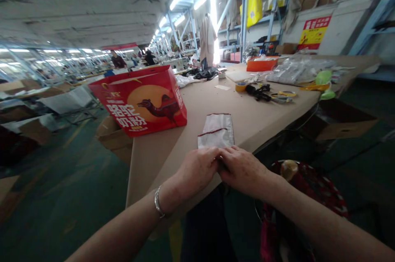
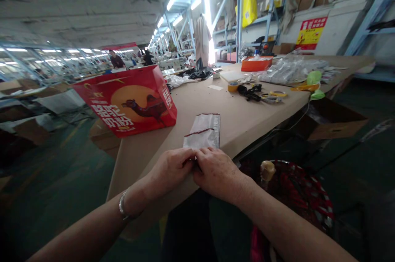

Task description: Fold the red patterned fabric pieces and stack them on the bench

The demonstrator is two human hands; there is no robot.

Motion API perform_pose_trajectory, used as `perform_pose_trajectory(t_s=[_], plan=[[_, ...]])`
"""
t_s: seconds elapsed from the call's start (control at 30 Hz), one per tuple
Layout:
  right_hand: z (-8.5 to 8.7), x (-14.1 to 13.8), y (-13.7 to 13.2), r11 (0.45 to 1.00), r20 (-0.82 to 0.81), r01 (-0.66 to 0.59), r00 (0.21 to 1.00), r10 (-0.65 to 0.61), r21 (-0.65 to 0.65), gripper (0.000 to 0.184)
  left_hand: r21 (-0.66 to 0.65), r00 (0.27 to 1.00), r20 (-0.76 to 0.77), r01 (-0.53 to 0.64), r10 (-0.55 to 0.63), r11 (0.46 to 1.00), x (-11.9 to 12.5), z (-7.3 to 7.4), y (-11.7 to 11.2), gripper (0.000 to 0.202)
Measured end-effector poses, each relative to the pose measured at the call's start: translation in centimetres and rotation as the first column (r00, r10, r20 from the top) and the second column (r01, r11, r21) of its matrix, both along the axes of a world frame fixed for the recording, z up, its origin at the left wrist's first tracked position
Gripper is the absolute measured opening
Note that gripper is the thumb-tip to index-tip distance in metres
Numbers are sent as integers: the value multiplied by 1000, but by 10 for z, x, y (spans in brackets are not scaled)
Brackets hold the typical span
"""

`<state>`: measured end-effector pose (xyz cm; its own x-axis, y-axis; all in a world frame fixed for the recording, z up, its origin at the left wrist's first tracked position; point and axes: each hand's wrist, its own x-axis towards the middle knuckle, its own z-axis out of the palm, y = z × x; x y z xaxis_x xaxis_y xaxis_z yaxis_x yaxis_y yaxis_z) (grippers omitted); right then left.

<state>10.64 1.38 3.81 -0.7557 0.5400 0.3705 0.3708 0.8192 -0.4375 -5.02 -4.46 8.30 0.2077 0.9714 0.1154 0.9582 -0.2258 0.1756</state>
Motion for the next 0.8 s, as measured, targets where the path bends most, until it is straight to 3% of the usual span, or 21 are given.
perform_pose_trajectory(t_s=[0.1, 0.3, 0.4, 0.47, 0.53, 0.6, 0.63, 0.67, 0.7, 0.77, 0.8], plan=[[-11, -7, -5, 998, 10, 55, 998, -55, -9, 19, -24, 1000, -17, -18, 18, 1000, 3, 0, -1, 14], [-35, -13, 2, 978, 185, 146, 967, -173, 152, 16, -149, 996, -91, -6, -8, 989, 11, -7, -7, 17], [-40, -1, 9, 960, 306, 255, 910, -280, 118, 22, -205, 984, -163, -101, 67, 974, 4, -19, -12, 20], [-39, 13, 10, 943, 340, 331, 882, -326, 43, 30, -202, 975, -168, -177, 144, 963, -7, -35, -16, 20], [-38, 27, 7, 920, 306, 391, 879, -366, -22, 35, -191, 973, -61, -230, 222, 954, -16, -56, -17, 17], [-42, 39, -1, 913, 247, 403, 893, -377, -62, 36, -233, 921, 257, -234, 292, 944, -17, -75, -17, 11], [-48, 43, -7, 915, 227, 398, 899, -374, -68, 36, -271, 812, 470, -241, 347, 932, -13, -82, -16, 8], [-56, 46, -13, 918, 222, 390, 903, -367, -66, 36, -316, 628, 667, -249, 401, 916, -7, -88, -15, 7], [-66, 48, -20, 923, 235, 378, 905, -353, -69, 37, -365, 397, 806, -252, 439, 896, 2, -90, -13, 11], [-92, 52, -32, 925, 291, 358, 905, -310, -130, 38, -466, -41, 882, -232, 470, 854, 24, -92, -11, 30], [-106, 54, -38, 916, 292, 349, 913, -285, -196, 36, -504, -187, 862, -201, 472, 840, 36, -92, -11, 39]])
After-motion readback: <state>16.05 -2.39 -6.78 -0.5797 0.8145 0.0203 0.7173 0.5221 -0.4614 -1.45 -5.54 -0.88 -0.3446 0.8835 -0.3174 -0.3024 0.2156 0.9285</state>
